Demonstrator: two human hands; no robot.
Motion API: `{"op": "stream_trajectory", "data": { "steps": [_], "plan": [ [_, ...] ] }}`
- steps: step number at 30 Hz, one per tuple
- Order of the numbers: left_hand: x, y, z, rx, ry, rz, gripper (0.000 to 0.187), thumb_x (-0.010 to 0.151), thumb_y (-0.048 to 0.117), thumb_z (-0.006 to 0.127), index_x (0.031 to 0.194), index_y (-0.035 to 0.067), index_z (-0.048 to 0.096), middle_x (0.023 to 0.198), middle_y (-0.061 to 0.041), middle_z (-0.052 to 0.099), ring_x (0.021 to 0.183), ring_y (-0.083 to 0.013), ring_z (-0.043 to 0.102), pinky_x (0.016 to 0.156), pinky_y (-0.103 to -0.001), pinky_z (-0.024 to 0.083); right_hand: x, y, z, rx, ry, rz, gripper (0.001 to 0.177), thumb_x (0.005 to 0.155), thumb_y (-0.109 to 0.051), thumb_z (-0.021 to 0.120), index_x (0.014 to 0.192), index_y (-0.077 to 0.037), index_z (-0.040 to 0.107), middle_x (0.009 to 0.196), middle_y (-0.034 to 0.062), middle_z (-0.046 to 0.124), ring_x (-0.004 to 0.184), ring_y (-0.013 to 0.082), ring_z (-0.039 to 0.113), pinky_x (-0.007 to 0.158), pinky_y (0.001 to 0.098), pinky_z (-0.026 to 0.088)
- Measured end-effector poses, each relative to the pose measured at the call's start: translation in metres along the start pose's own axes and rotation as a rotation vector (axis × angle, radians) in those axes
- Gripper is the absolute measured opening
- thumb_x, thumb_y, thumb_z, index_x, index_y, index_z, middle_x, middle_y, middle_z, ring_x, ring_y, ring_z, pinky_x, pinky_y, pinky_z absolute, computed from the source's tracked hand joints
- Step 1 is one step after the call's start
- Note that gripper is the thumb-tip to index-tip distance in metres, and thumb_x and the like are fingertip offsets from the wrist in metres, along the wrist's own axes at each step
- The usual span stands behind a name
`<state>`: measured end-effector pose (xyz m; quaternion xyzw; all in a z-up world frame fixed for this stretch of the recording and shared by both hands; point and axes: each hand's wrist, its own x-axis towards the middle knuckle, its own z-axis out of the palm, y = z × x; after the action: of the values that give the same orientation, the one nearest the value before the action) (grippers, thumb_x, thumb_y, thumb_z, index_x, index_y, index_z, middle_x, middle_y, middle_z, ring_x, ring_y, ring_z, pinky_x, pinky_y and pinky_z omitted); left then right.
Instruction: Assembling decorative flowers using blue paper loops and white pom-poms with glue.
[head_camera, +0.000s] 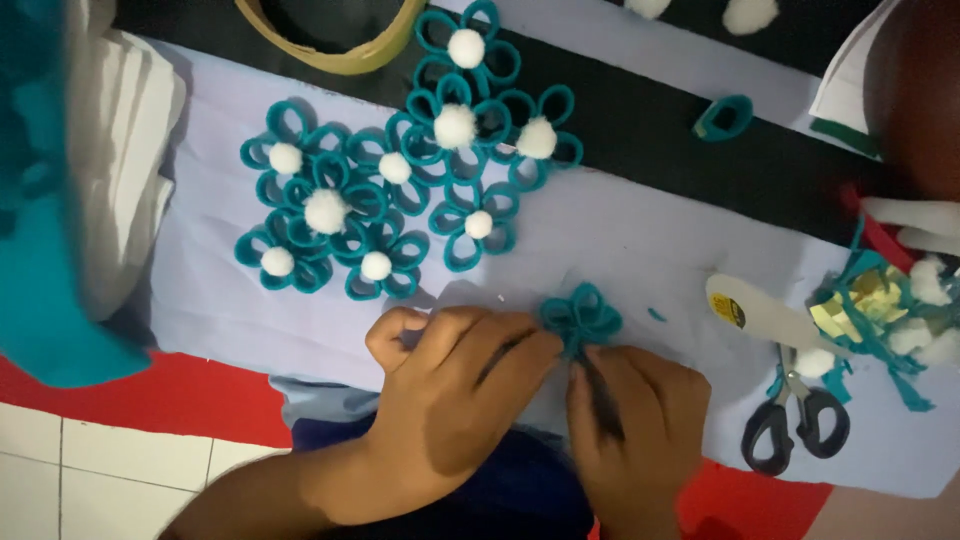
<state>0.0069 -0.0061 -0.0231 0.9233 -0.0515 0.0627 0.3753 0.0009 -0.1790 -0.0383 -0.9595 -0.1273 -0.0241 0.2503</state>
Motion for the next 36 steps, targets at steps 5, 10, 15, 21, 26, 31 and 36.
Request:
{"op": "stream_trajectory", "data": {
  "steps": [5,10,15,21,26,31,36],
  "plan": [
    [0.002,-0.002,0.003,0.014,0.005,-0.007,0.013,0.095,0.019,0.07,0.108,0.014,0.072,0.111,0.0,0.069,0.097,-0.0152,0.052,0.091,-0.044,0.02,-0.008,0.012,-0.005,0.015,-0.063,0.054,0.038,0.08,-0.008,0.081,0.113,0.002,0.065,0.106,0.0156,0.071,0.095,0.0287,0.064,0.094,0.0425,0.047],
    [0.0,-0.001,0.007,0.062,0.037,-0.05,0.029,0.09,0.026,0.079,0.115,0.013,0.071,0.112,0.0,0.067,0.101,-0.0147,0.054,0.094,-0.045,0.022,-0.008,0.006,-0.009,-0.033,-0.031,0.096,0.034,0.079,-0.002,0.081,0.11,0.001,0.068,0.111,0.0167,0.07,0.102,0.0311,0.063,0.091,0.0408,0.05],
    [0.002,-0.001,0.005,0.062,0.006,-0.038,0.031,0.094,0.027,0.076,0.119,0.012,0.07,0.113,-0.002,0.065,0.101,-0.0156,0.05,0.092,-0.045,0.02,-0.004,0.004,-0.008,-0.037,-0.045,0.081,0.024,0.083,-0.003,0.081,0.104,-0.001,0.07,0.107,0.0127,0.069,0.098,0.0263,0.06,0.087,0.0372,0.049],
    [0.0,0.0,0.003,0.024,0.025,-0.056,0.032,0.09,0.029,0.078,0.117,0.012,0.071,0.114,-0.001,0.065,0.101,-0.0164,0.052,0.093,-0.046,0.022,-0.009,0.009,-0.018,0.033,0.021,0.147,0.024,0.079,0.001,0.077,0.1,0.005,0.068,0.104,0.0208,0.072,0.096,0.0324,0.065,0.09,0.0412,0.051],
    [-0.005,-0.001,0.003,0.006,0.0,0.016,0.012,0.093,0.021,0.076,0.104,0.016,0.074,0.117,-0.001,0.061,0.102,-0.0175,0.049,0.093,-0.046,0.019,0.003,0.028,-0.03,-0.014,0.246,0.248,0.039,0.099,0.007,0.068,0.123,0.007,0.037,0.12,0.0232,0.04,0.09,0.0264,0.04,0.079,0.0355,0.038],
    [-0.004,0.002,0.007,0.06,0.067,-0.004,0.011,0.09,0.019,0.076,0.101,0.019,0.075,0.116,0.002,0.062,0.103,-0.0136,0.05,0.094,-0.045,0.02,0.016,0.044,-0.035,-0.283,0.154,0.144,0.043,0.102,-0.004,0.086,0.122,0.012,0.051,0.118,0.0279,0.046,0.1,0.0371,0.043,0.085,0.0462,0.038],
    [-0.001,-0.002,0.002,0.01,0.044,-0.003,0.015,0.089,0.015,0.075,0.104,0.016,0.074,0.114,-0.001,0.061,0.101,-0.0172,0.048,0.092,-0.046,0.023,0.029,0.037,-0.027,-0.31,0.203,0.102,0.04,0.103,0.007,0.09,0.127,0.016,0.06,0.125,0.0324,0.057,0.111,0.0433,0.058,0.081,0.0484,0.053]
  ]
}}
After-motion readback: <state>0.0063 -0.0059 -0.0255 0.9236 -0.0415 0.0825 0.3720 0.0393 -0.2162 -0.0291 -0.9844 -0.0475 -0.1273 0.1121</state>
